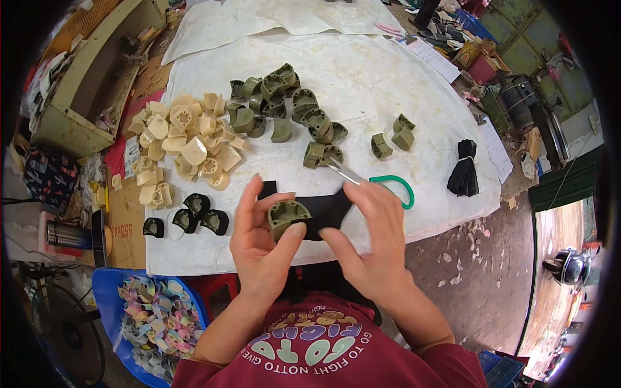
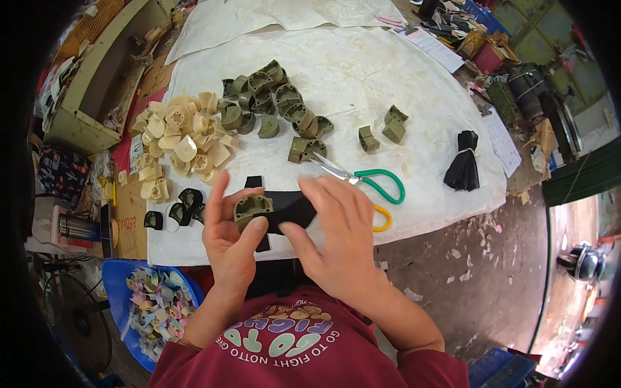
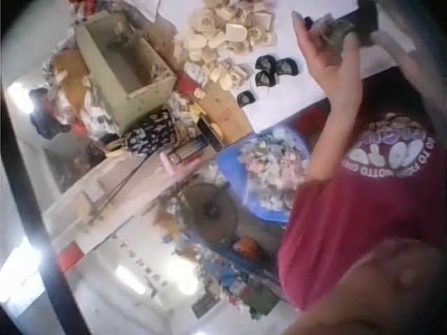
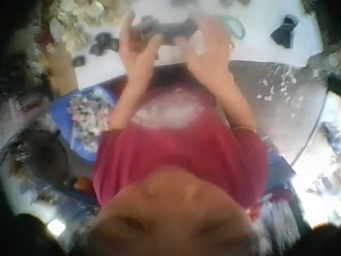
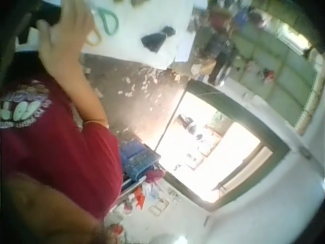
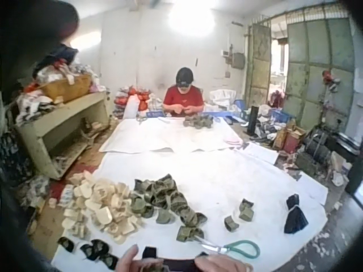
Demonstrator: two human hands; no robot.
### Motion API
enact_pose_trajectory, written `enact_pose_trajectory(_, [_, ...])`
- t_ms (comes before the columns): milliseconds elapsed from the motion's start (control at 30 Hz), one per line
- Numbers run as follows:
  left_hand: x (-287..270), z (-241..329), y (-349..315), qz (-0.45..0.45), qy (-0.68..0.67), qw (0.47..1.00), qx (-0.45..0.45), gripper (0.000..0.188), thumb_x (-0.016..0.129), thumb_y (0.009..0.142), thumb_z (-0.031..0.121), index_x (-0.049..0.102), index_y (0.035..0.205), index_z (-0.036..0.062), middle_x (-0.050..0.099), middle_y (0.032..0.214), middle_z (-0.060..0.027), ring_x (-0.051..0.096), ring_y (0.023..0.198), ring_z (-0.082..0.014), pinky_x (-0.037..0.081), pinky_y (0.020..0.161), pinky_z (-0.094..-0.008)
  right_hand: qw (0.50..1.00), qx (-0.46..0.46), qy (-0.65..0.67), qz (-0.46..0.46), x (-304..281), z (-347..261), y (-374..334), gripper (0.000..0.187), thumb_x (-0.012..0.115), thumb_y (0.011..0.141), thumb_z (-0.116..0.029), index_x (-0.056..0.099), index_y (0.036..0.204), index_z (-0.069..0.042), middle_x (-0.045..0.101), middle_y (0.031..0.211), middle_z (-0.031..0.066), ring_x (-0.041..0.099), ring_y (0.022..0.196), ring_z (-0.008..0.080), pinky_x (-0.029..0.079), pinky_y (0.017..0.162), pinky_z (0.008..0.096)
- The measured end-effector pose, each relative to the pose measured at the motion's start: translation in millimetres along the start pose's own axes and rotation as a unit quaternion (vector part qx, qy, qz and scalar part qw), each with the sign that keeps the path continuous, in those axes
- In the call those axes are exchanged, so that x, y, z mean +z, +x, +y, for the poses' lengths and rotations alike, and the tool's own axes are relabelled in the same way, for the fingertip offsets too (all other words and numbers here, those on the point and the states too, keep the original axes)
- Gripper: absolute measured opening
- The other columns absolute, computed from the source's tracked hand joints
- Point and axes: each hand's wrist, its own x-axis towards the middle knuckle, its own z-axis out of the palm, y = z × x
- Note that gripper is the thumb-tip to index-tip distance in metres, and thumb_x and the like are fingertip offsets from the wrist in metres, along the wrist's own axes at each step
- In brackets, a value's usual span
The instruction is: The person assembles small plastic components by inserting black rubber strips into green plastic molds. They use scissors to trim the rubber strips to the correct length and then press them into the molds. The finished units are placed on the table alongside other completed items.
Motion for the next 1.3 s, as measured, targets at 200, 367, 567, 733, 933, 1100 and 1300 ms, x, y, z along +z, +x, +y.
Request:
enact_pose_trajectory(200, [14.1, -5.6, -0.6, -0.014, -0.021, 0.999, 0.043, 0.082, 0.066, 0.081, -0.007, 0.019, 0.147, 0.0048, 0.049, 0.127, -0.0151, 0.052, 0.116, -0.0209, 0.043, 0.099, -0.0344, 0.729, 0.334, 0.576, -0.157, 38.8, 14.6, -52.9, 0.045, 0.069, 0.086, -0.020, 0.054, 0.124, 0.001, 0.058, 0.122, 0.0079, 0.052, 0.116, 0.0206, 0.038, 0.100, 0.0378])
enact_pose_trajectory(367, [9.2, -6.8, -5.4, -0.060, 0.034, 0.997, 0.044, 0.086, 0.070, 0.078, -0.003, 0.020, 0.147, 0.0049, 0.052, 0.126, -0.0139, 0.045, 0.128, -0.0272, 0.033, 0.109, -0.0402, 0.624, 0.265, 0.733, 0.062, 43.5, 12.4, -25.6, 0.033, 0.066, 0.089, -0.019, 0.063, 0.118, -0.004, 0.055, 0.126, 0.0075, 0.051, 0.116, 0.0178, 0.038, 0.100, 0.0346])
enact_pose_trajectory(567, [7.9, -7.7, -4.6, -0.089, 0.058, 0.992, 0.069, 0.085, 0.075, 0.075, -0.001, 0.027, 0.145, 0.0045, 0.060, 0.123, -0.0140, 0.041, 0.133, -0.0273, 0.023, 0.112, -0.0432, 0.638, 0.295, 0.709, 0.051, 44.3, 34.9, -25.6, 0.022, 0.067, 0.088, -0.020, 0.067, 0.103, -0.004, 0.059, 0.117, 0.0094, 0.057, 0.107, 0.0194, 0.048, 0.091, 0.0346])
enact_pose_trajectory(733, [6.1, -2.6, -6.5, -0.119, 0.122, 0.984, 0.055, 0.087, 0.077, 0.073, 0.004, 0.030, 0.145, 0.0051, 0.061, 0.125, -0.0141, 0.049, 0.127, -0.0228, 0.006, 0.116, -0.0454, 0.615, 0.305, 0.727, 0.024, 40.0, 38.3, -25.5, 0.017, 0.067, 0.088, -0.014, 0.068, 0.103, -0.005, 0.065, 0.106, 0.0037, 0.059, 0.097, 0.0141, 0.047, 0.084, 0.0289])
enact_pose_trajectory(933, [6.8, -2.1, -6.9, -0.111, 0.099, 0.988, -0.035, 0.089, 0.079, 0.075, 0.020, 0.028, 0.146, 0.0028, 0.055, 0.133, -0.0159, 0.047, 0.129, -0.0237, -0.005, 0.114, -0.0450, 0.622, 0.319, 0.714, 0.036, 38.7, 34.2, -24.5, 0.017, 0.068, 0.088, -0.014, 0.068, 0.101, -0.004, 0.066, 0.100, 0.0024, 0.060, 0.089, 0.0117, 0.048, 0.078, 0.0250])
enact_pose_trajectory(1100, [3.0, -8.6, -1.1, -0.075, 0.211, 0.974, 0.041, 0.096, 0.084, 0.066, 0.020, 0.031, 0.143, -0.0002, 0.046, 0.134, -0.0117, 0.041, 0.130, -0.0217, 0.020, 0.111, -0.0384, 0.809, 0.304, 0.483, 0.139, 43.0, 29.0, -22.9, 0.015, 0.070, 0.085, -0.007, 0.066, 0.097, -0.001, 0.066, 0.093, 0.0022, 0.060, 0.084, 0.0098, 0.048, 0.076, 0.0242])
enact_pose_trajectory(1300, [-9.0, -15.7, 0.8, -0.088, 0.227, 0.970, 0.012, 0.079, 0.082, 0.066, 0.009, 0.044, 0.134, 0.0023, 0.055, 0.106, -0.0073, 0.051, 0.100, -0.0191, 0.039, 0.095, -0.0327, 0.830, 0.266, 0.474, 0.125, 40.1, 16.6, -19.7, 0.019, 0.073, 0.081, -0.001, 0.066, 0.098, -0.001, 0.066, 0.092, 0.0025, 0.060, 0.084, 0.0101, 0.048, 0.077, 0.0249])
